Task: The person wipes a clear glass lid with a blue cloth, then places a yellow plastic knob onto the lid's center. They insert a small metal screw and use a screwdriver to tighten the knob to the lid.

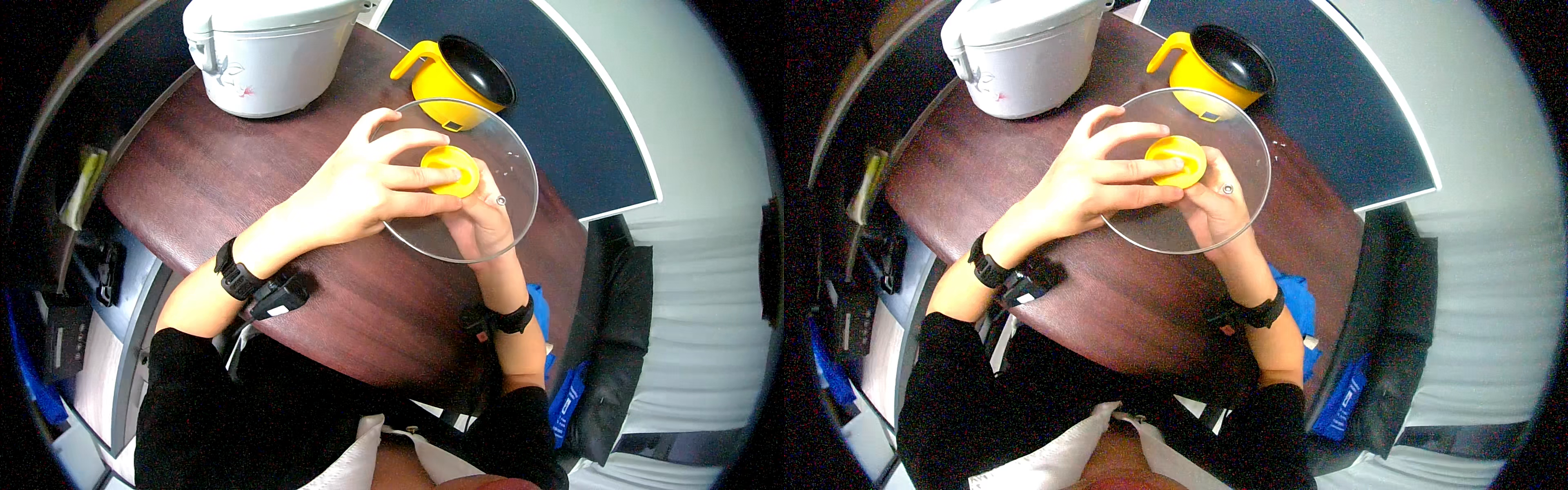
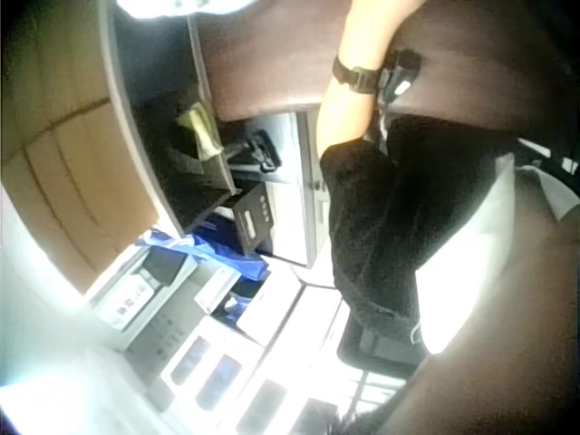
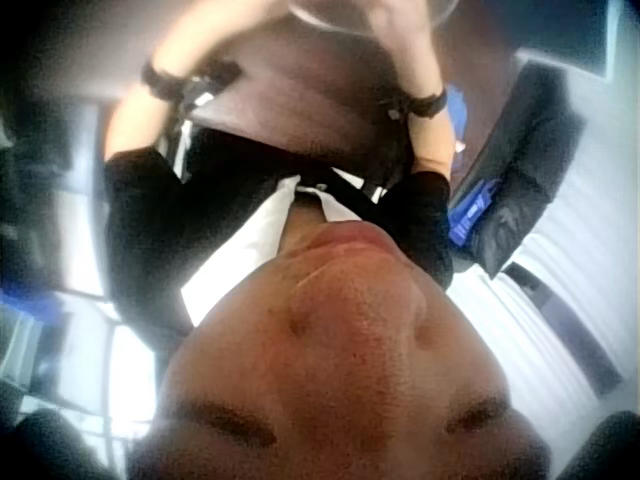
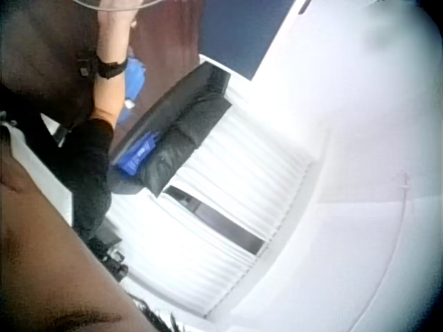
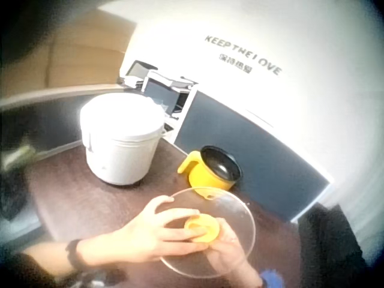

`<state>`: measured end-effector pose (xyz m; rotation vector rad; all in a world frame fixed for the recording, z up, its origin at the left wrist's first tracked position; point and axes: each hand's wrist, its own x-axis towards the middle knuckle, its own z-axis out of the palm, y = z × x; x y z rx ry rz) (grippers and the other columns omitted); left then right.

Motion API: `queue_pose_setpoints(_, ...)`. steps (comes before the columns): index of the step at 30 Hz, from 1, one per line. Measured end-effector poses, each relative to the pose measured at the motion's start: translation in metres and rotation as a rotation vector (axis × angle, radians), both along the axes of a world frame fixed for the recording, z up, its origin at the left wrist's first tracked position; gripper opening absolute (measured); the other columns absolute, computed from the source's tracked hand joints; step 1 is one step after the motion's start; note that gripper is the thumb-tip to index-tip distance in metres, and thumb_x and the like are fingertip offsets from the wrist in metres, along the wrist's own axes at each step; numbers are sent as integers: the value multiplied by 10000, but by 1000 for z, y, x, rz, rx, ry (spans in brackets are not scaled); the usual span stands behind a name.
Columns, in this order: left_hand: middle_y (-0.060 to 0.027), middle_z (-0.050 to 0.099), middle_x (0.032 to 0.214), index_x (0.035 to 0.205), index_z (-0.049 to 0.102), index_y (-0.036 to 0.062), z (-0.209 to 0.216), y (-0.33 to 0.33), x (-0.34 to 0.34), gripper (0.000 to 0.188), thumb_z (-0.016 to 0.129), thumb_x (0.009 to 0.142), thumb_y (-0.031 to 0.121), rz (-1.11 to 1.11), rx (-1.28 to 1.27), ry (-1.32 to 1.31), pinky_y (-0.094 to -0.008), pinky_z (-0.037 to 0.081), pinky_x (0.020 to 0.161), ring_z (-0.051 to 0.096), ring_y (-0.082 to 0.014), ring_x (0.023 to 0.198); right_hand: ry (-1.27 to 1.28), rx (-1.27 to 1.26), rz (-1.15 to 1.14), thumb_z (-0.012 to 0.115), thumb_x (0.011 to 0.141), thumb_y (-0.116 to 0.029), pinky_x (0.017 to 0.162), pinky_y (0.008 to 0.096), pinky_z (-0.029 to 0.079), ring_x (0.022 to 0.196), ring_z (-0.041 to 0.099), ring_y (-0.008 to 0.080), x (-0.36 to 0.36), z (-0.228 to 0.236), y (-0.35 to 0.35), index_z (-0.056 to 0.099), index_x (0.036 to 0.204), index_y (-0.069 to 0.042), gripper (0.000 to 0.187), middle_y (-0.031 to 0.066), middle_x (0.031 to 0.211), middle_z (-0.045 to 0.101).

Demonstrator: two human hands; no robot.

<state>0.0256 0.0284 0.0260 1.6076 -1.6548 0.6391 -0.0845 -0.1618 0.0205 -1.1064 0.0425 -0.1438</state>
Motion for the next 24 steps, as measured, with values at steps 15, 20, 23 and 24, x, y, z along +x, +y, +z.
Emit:
queue_pose_setpoints(15, 50, 628, 1287, 1119, 725, 270, 3, 5, 5, 396, 704, 746, 140, 20, 156, 13, -582, 300, 1065, 487, -282, 1305, 110, 326, 119, 250, 949, -500, 1032, 519, 425, 1168, 568, 367, -4, 17, -4, 500, 1272, 83, 711, 227, 1307, 558)
queue_pose_setpoints(20, 46, 614, 1311, 1105, 730, 271, 12, 9, 2, 428, 716, 706, 117, 56, 209, -11, -588, 288, 1074, 469, -297, 1323, 141, 316, 90, 270, 919, -466, 1033, 501, 429, 1158, 577, 362, -3, 18, -8, 521, 1243, 76, 679, 229, 1274, 579)
queue_pose_setpoints(23, 24, 605, 1327, 1096, 733, 272, 12, 9, 1, 433, 719, 694, 110, 61, 190, 5, -588, 288, 1076, 460, -317, 1327, 116, 419, 161, 285, 911, -448, 1031, 499, 431, 1157, 574, 371, -1, 13, -8, 521, 1243, 74, 663, 236, 1275, 574)
queue_pose_setpoints(24, 15, 603, 1331, 1091, 734, 273, 13, 8, -1, 429, 719, 696, 108, 63, 183, 9, -587, 287, 1077, 458, -323, 1328, 76, 452, 204, 291, 907, -444, 1042, 516, 422, 1158, 572, 380, -1, 8, -12, 514, 1241, 87, 666, 240, 1281, 568)
